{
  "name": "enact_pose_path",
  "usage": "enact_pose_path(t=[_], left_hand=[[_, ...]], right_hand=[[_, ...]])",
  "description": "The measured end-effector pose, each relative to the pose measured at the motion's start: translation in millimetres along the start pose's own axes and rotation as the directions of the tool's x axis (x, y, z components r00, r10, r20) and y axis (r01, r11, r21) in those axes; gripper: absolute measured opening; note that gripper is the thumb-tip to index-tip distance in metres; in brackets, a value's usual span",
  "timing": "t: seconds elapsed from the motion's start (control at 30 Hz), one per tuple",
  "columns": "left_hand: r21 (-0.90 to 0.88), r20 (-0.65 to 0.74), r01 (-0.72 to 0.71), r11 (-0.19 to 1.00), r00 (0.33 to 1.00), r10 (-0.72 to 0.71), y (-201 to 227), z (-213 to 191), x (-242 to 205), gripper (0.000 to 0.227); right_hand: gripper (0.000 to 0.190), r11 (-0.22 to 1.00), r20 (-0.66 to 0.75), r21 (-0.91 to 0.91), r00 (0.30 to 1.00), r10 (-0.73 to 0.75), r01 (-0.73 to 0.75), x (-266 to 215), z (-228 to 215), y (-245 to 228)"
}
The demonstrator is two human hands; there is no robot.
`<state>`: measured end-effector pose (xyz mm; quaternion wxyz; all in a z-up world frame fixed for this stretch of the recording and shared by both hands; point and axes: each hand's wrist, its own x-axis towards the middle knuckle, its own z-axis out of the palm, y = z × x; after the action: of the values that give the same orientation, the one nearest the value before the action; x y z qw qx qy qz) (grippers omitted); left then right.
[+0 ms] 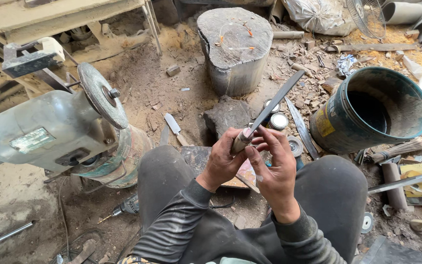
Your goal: The person applies a pink paste to the tang of a knife handle using a small stick. They then insert the knife blade into the handle and press it firmly to secure the fit.
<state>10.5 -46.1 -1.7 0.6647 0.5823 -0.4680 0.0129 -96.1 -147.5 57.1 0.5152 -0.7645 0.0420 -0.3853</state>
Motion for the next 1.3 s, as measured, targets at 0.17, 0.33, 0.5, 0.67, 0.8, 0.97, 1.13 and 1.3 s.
enact_pose_path(t=[0.17, 0.33, 0.5, 0.67, 0.8, 0.97, 1.13, 1.3], left_hand=[[0.097, 0.060, -0.016, 0.995, 0.998, 0.010, 10, -7, 4, 0.042], [0.114, 0.057, -0.030, 0.993, 0.998, 0.024, 14, -9, 6, 0.041], [0.134, 0.027, -0.014, 0.991, 1.000, 0.010, 16, -8, 6, 0.041], [0.136, 0.004, -0.008, 0.991, 1.000, 0.007, 12, -7, 4, 0.039], [0.117, -0.029, 0.026, 0.993, 0.999, -0.023, 6, -5, 1, 0.037], [0.089, -0.068, 0.111, 0.990, 0.992, -0.105, -2, -3, -3, 0.038], [0.380, -0.143, 0.079, 0.922, 0.989, -0.026, -2, -6, 0, 0.048], [0.528, -0.122, -0.003, 0.849, 0.989, 0.080, 7, -13, 6, 0.052]], right_hand=[[0.033, 1.000, -0.029, 0.015, 1.000, -0.006, 0.007, 0, 0, 6], [0.029, 1.000, -0.052, -0.024, 0.999, -0.013, 0.011, -1, -1, 9], [0.030, 1.000, -0.053, -0.021, 0.998, -0.023, 0.022, 0, -2, 7], [0.030, 1.000, -0.036, 0.008, 0.999, -0.002, 0.002, -1, -2, 7], [0.028, 0.992, 0.005, 0.123, 1.000, 0.012, -0.013, -7, -2, 12], [0.032, 0.906, 0.072, 0.391, 0.987, 0.144, -0.161, -14, -8, 18], [0.045, 0.986, 0.082, 0.130, 0.992, 0.097, -0.107, -10, -15, 13], [0.041, 0.957, 0.142, -0.280, 0.989, -0.039, 0.078, 3, -16, 3]])
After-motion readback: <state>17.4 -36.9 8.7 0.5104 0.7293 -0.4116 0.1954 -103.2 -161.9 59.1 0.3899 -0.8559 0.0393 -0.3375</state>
